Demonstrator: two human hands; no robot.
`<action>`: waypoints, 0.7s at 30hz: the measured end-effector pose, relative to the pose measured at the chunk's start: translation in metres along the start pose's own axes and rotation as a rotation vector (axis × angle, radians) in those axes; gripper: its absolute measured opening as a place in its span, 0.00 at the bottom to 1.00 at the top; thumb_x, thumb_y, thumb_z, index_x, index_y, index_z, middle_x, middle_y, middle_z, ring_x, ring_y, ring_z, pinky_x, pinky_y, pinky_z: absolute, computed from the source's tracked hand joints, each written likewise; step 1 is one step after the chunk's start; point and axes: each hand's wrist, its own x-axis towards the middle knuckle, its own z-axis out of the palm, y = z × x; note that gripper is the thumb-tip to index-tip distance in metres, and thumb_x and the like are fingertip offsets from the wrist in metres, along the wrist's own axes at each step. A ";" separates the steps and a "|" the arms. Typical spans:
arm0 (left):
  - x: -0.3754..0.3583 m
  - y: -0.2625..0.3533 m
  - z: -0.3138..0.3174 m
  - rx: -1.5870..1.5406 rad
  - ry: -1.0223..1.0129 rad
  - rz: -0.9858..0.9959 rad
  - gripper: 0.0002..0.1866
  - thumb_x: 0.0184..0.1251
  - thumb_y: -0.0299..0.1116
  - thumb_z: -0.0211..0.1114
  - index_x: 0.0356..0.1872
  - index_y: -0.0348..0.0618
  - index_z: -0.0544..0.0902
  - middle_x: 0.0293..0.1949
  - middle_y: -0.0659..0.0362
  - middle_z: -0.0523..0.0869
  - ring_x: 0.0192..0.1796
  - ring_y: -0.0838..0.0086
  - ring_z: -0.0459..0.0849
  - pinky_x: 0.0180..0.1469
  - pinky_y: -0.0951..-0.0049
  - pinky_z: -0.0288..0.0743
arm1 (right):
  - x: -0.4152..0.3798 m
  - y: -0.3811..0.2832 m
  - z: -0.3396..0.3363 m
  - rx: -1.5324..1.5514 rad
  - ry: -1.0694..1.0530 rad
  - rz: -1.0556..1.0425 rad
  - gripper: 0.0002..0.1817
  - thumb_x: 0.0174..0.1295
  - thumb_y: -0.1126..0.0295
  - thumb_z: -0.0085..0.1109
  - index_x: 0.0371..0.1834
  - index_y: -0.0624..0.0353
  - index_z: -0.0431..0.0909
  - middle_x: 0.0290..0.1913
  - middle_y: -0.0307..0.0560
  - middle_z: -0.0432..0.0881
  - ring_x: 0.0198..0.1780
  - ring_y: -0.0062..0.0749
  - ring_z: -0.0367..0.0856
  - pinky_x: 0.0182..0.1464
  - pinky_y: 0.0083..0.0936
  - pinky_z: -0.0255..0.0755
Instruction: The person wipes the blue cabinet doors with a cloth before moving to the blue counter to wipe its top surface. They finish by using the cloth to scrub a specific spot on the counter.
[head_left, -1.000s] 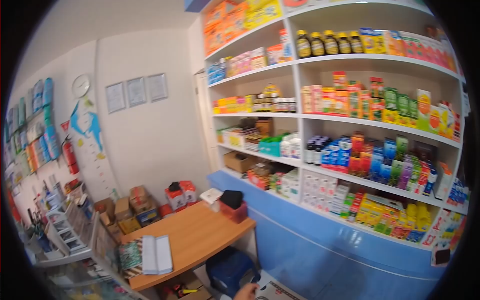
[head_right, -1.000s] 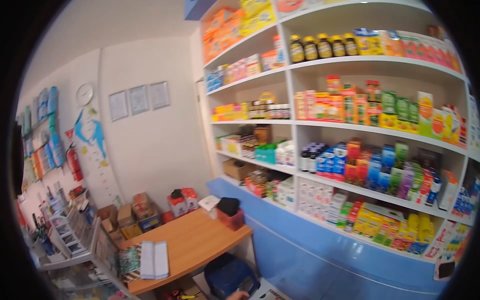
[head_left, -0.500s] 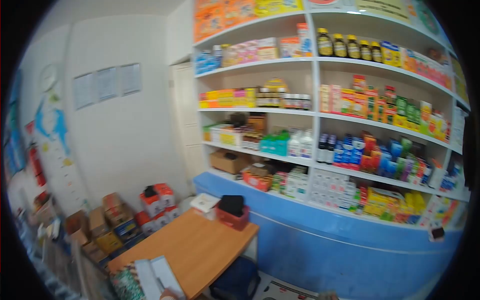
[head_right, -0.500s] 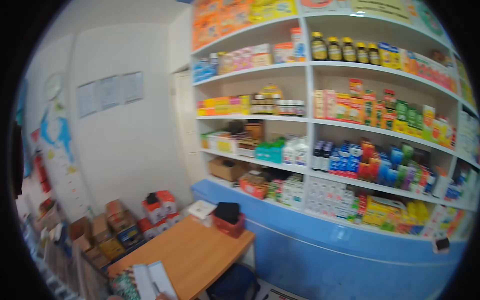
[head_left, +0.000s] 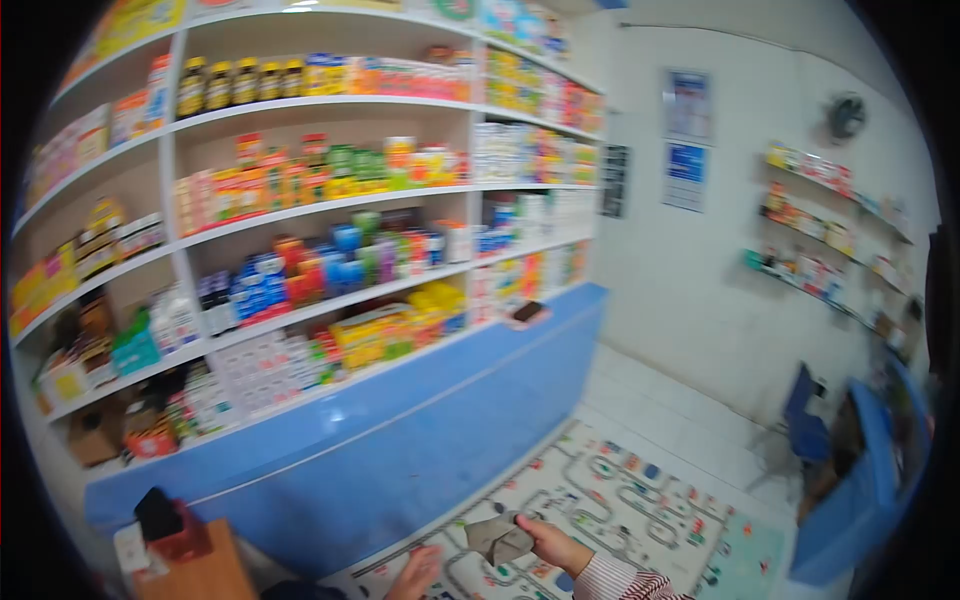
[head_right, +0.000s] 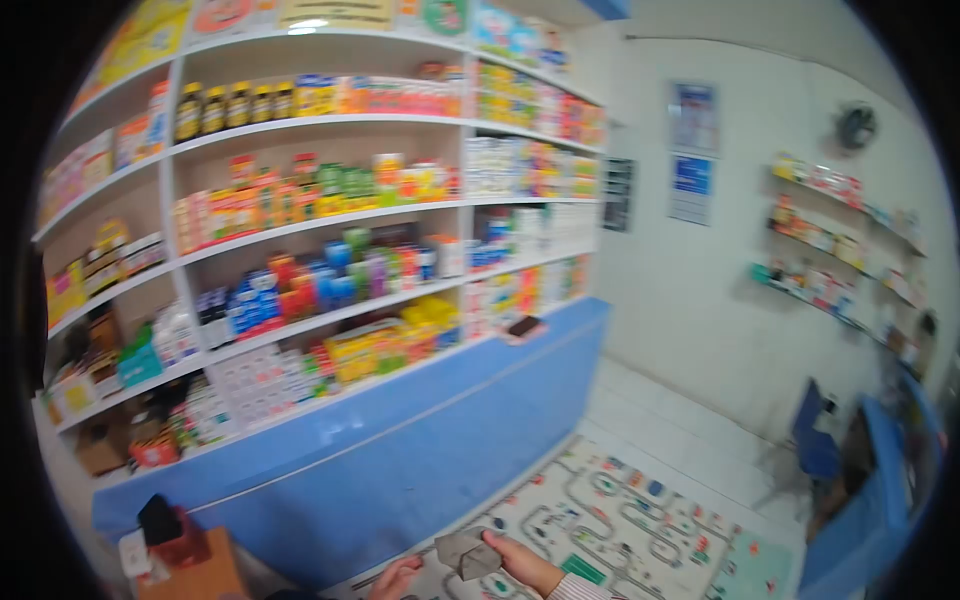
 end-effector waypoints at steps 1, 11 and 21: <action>0.032 0.006 0.054 0.155 0.089 -0.175 0.30 0.71 0.43 0.59 0.71 0.50 0.60 0.51 0.55 0.77 0.56 0.67 0.76 0.58 0.59 0.72 | -0.028 -0.002 -0.015 -0.222 0.007 -0.011 0.30 0.73 0.50 0.41 0.66 0.64 0.65 0.62 0.48 0.75 0.62 0.31 0.72 0.65 0.32 0.63; 0.102 0.086 0.426 0.183 -0.248 0.027 0.16 0.73 0.36 0.59 0.50 0.32 0.82 0.30 0.64 0.84 0.32 0.87 0.76 0.34 0.82 0.70 | -0.385 -0.002 -0.109 -0.099 0.898 -0.462 0.19 0.68 0.67 0.52 0.59 0.65 0.74 0.53 0.41 0.80 0.53 0.23 0.76 0.57 0.22 0.67; 0.033 -0.003 0.718 -0.280 -0.751 -0.273 0.14 0.76 0.41 0.53 0.41 0.40 0.79 0.38 0.63 0.81 0.41 0.79 0.75 0.49 0.77 0.68 | -0.648 0.146 -0.184 -0.354 1.689 -0.176 0.19 0.58 0.65 0.64 0.52 0.59 0.79 0.42 0.42 0.85 0.40 0.24 0.82 0.40 0.25 0.77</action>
